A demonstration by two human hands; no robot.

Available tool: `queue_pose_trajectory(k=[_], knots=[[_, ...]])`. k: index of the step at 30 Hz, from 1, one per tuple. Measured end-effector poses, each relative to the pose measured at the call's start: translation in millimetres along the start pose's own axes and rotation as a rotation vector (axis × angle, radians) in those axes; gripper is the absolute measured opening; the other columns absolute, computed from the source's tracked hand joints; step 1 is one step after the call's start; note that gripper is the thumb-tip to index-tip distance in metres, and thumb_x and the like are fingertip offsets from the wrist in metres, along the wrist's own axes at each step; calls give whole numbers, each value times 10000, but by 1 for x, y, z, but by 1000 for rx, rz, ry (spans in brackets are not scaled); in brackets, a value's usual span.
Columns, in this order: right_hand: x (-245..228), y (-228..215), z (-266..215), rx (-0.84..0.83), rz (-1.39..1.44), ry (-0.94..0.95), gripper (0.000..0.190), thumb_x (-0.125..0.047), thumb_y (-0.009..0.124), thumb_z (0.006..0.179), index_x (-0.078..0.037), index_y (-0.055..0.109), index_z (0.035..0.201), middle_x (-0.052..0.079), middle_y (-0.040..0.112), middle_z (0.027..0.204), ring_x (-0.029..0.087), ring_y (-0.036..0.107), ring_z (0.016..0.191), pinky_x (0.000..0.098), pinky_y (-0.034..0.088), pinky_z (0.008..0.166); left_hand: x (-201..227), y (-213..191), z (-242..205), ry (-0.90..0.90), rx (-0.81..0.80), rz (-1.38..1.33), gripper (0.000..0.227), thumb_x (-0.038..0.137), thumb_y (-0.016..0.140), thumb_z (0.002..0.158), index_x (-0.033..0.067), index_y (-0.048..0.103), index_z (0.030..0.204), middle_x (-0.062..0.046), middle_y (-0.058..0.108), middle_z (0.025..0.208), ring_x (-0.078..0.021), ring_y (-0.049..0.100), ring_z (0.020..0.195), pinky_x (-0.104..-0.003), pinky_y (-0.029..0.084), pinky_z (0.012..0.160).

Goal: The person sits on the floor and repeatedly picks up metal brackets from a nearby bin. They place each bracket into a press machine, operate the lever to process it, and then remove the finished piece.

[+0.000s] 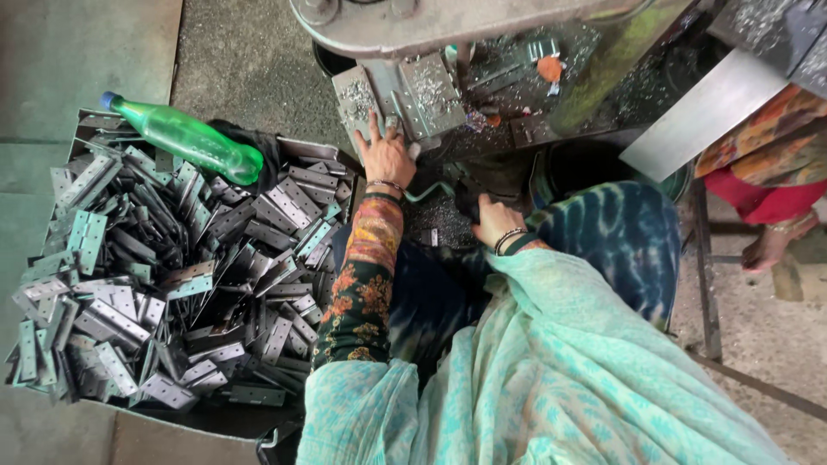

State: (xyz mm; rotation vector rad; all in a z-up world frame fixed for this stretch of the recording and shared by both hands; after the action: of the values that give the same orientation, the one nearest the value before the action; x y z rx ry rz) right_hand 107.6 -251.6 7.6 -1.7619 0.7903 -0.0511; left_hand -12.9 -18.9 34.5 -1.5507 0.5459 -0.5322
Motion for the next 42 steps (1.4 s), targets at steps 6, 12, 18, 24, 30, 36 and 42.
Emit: queue_pose_trajectory(k=[6, 12, 18, 24, 30, 36, 42], knots=[[-2, -1, -1, -20, 15, 26, 608, -304, 764, 815, -45, 508, 1302, 293, 720, 1037, 473, 700, 1005, 561, 563, 870, 17, 15, -49, 103, 193, 37, 349, 264, 619, 965, 101, 724, 1256, -69, 623, 1393, -332, 334, 1509, -633, 159, 1245], [-4, -3, -4, -19, 4, 7, 656, -332, 749, 827, -43, 491, 1357, 273, 730, 1063, 464, 707, 1017, 549, 574, 871, 14, -2, -65, 154, 552, -47, 360, 144, 653, 870, 49, 724, 1210, -91, 668, 1331, -307, 483, 1368, -590, 268, 1201], [3, -10, 3, 8, 130, -26, 758, -557, 621, 939, -163, 379, 1540, 279, 701, 1103, 495, 670, 1024, 585, 534, 881, -5, -12, -85, 106, 780, -588, 279, 48, 710, 802, 6, 709, 1077, -146, 694, 1112, -373, 616, 1123, -481, 449, 1018], [-12, -29, 40, 384, 689, -278, 570, -235, 773, 872, -102, 575, 1390, 112, 750, 1013, 219, 738, 807, 338, 584, 754, -14, 36, -58, -26, 524, -1322, 151, 42, 747, 914, -30, 735, 1047, -66, 728, 923, -180, 640, 898, -288, 523, 840], [-42, -50, 51, 406, 1254, -380, 282, -2, 763, 941, -58, 684, 1206, 30, 725, 1082, 57, 686, 886, 216, 560, 701, -11, 60, -28, 47, 303, -1965, 195, 75, 736, 958, -14, 753, 1130, 5, 740, 1041, -97, 629, 964, -250, 504, 880], [-64, -62, 58, 748, 279, -526, 392, 4, 770, 812, -59, 673, 1187, 121, 673, 1112, 331, 663, 1029, 407, 548, 845, -25, 20, -38, -160, 700, -541, 326, 182, 770, 883, 11, 708, 1153, -148, 691, 1211, -371, 583, 1159, -470, 491, 987], [-80, -30, 92, 571, 108, -673, 482, 111, 624, 833, -28, 632, 1294, 139, 619, 1264, 330, 582, 1230, 393, 520, 1047, -12, 0, -53, -48, 611, -449, 370, 240, 727, 911, 58, 674, 1228, -119, 619, 1410, -369, 470, 1393, -527, 392, 1108]])
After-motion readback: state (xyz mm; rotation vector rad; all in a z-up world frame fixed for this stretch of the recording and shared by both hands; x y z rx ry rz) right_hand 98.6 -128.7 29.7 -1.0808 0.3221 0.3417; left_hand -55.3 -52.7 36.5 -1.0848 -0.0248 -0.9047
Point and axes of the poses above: each hand's wrist, its own z-axis towards the middle knuckle, its own y-axis out of the palm, x = y × z, the point moved 1 cm from there along z, towards the middle knuckle
